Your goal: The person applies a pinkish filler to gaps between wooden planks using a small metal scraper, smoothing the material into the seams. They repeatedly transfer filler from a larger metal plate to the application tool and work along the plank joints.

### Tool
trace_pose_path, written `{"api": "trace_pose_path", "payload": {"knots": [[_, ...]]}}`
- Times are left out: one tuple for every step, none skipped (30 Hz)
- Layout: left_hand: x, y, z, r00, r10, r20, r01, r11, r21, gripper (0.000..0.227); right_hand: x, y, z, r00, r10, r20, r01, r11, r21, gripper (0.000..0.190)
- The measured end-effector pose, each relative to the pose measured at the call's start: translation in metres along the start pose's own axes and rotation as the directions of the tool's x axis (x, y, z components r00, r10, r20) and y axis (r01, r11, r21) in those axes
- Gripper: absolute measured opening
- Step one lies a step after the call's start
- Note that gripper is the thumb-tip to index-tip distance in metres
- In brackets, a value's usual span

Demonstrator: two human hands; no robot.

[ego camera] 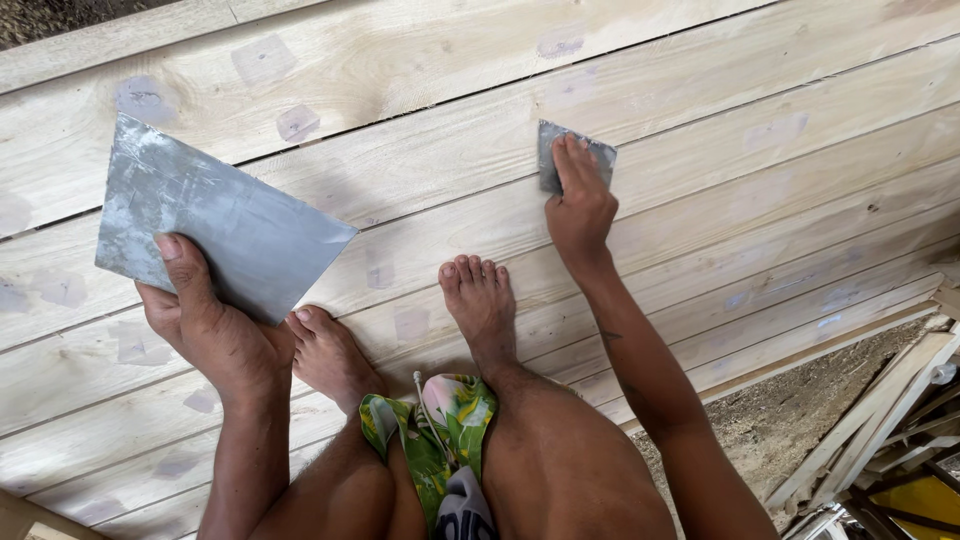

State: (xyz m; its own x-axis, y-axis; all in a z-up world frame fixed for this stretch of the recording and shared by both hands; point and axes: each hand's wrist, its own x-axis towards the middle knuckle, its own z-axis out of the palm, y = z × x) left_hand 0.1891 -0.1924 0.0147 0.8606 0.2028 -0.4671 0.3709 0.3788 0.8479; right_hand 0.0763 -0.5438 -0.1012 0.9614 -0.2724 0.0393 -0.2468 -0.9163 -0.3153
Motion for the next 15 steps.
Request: {"api": "trace_pose_path", "payload": {"knots": [[0.001,0.0,0.0,1.0,-0.001,-0.011,0.001,1.0,-0.006,0.039,-0.006,-0.001,0.008,1.0,0.005,0.016,-0.005,1.0,-0.003,0.062],[0.002,-0.001,0.0,1.0,-0.011,-0.014,0.011,1.0,-0.008,0.039,-0.016,-0.002,0.013,0.999,0.021,0.035,-0.02,1.0,-0.011,0.065],[0.001,0.0,0.0,1.0,-0.021,-0.017,0.021,1.0,-0.011,0.039,-0.026,-0.002,0.015,0.998,0.037,0.053,-0.036,0.999,-0.02,0.068],[0.005,0.0,0.003,1.0,-0.016,0.004,0.016,1.0,-0.014,0.039,-0.027,0.0,0.021,0.998,0.048,0.047,-0.047,0.999,-0.026,0.068],[0.008,0.0,0.005,1.0,-0.01,0.026,0.011,1.0,-0.018,0.04,-0.027,0.001,0.026,0.997,0.059,0.041,-0.058,0.998,-0.032,0.069],[0.006,0.002,0.005,0.999,-0.009,0.037,0.009,1.0,-0.018,0.04,-0.028,0.002,0.027,0.997,0.068,0.047,-0.066,0.997,-0.035,0.07],[0.004,0.004,0.006,1.0,-0.009,0.023,0.009,1.0,-0.013,0.04,-0.03,0.002,0.026,0.996,0.061,0.07,-0.061,0.998,-0.011,0.07],[0.003,0.006,0.007,1.0,-0.006,0.022,0.006,1.0,-0.016,0.04,-0.033,0.0,0.022,0.995,0.058,0.08,-0.059,0.998,0.008,0.069],[0.003,0.008,0.008,1.0,-0.002,0.021,0.003,1.0,-0.018,0.041,-0.036,-0.004,0.017,0.995,0.054,0.089,-0.057,0.998,0.027,0.069],[0.001,0.008,0.009,1.0,-0.004,0.028,0.004,1.0,-0.006,0.04,-0.032,-0.003,0.009,0.995,0.041,0.094,-0.044,0.998,0.034,0.068],[-0.001,0.01,0.009,0.999,-0.005,0.036,0.005,1.0,0.006,0.04,-0.029,-0.005,0.001,0.995,0.027,0.099,-0.032,0.999,0.04,0.066],[-0.003,0.008,0.009,0.999,0.003,0.038,-0.003,1.0,0.009,0.04,-0.02,-0.004,-0.007,0.995,0.002,0.099,-0.007,0.999,0.048,0.065],[-0.004,0.006,0.009,0.999,0.005,0.039,-0.004,1.0,-0.013,0.04,-0.007,0.0,-0.016,0.992,0.047,0.117,-0.054,0.997,0.06,0.058],[-0.004,0.006,0.008,0.999,-0.012,0.041,0.013,1.0,-0.017,0.039,0.001,0.004,-0.027,0.982,0.11,0.152,-0.122,0.99,0.072,0.052],[-0.003,0.004,0.007,0.999,-0.029,0.044,0.03,0.999,-0.022,0.039,0.011,0.009,-0.035,0.967,0.171,0.187,-0.189,0.978,0.082,0.047]]}}
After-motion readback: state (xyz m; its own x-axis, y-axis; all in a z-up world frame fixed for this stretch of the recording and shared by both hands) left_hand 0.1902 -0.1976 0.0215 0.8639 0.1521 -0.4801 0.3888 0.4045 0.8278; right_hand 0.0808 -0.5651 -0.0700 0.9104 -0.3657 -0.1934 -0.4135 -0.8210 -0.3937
